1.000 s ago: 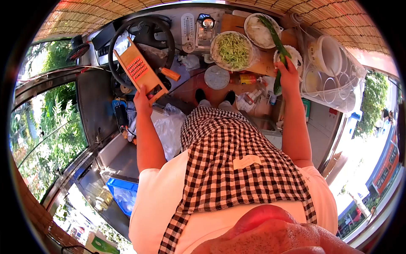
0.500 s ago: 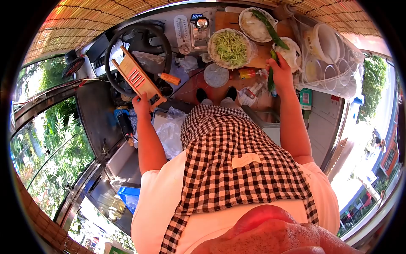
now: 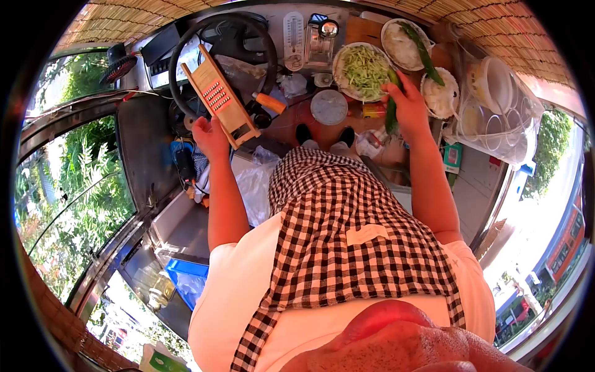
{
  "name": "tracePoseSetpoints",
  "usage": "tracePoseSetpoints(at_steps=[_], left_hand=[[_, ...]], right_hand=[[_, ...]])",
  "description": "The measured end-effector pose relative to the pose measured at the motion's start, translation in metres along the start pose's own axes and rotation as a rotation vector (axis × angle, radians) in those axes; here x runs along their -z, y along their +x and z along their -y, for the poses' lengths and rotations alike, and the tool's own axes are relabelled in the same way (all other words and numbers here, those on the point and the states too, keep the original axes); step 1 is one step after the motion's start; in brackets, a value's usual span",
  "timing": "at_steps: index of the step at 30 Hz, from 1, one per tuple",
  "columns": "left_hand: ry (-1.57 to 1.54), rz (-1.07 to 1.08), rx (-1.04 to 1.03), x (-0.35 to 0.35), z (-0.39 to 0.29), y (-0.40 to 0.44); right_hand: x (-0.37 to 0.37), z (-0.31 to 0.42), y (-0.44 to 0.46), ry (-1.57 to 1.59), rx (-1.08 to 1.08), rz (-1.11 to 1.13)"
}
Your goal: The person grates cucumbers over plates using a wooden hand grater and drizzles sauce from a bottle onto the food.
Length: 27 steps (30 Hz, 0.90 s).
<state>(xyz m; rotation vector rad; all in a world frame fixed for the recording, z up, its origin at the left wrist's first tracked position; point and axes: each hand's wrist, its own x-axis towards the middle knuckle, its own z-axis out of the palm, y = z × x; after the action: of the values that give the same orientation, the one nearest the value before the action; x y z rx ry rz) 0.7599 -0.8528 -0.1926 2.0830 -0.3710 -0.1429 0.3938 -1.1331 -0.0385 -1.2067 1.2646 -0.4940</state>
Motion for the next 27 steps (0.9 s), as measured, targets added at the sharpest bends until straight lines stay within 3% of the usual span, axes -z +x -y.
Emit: tracePoseSetpoints(at_steps=[5, 8, 10, 13, 17, 21, 25, 27], left_hand=[[-0.284, 0.359, -0.108, -0.025, -0.082, -0.039], [-0.524, 0.760, 0.025, -0.047, -0.130, -0.077], [-0.469, 0.950, 0.058, -0.055, -0.163, -0.099], [-0.602, 1.085, 0.089, -0.063, -0.187, -0.119], [-0.493, 1.057, 0.074, -0.063, -0.183, -0.114], [-0.275, 1.078, -0.048, -0.053, -0.182, -0.093], [-0.102, 1.077, -0.167, -0.055, -0.200, -0.087], [-0.103, 1.129, -0.211, -0.061, -0.210, -0.087]], right_hand=[[-0.038, 0.014, -0.002, 0.060, -0.059, 0.118], [-0.067, 0.023, -0.009, 0.248, -0.058, 0.210], [-0.088, 0.025, -0.011, 0.285, -0.065, 0.265], [-0.116, 0.035, -0.023, 0.320, -0.050, 0.301], [-0.131, 0.031, -0.025, 0.188, 0.074, 0.306], [-0.123, 0.021, -0.023, 0.120, 0.026, 0.272], [-0.108, 0.020, -0.030, 0.055, 0.052, 0.338], [-0.103, 0.007, -0.025, 0.032, 0.118, 0.266]])
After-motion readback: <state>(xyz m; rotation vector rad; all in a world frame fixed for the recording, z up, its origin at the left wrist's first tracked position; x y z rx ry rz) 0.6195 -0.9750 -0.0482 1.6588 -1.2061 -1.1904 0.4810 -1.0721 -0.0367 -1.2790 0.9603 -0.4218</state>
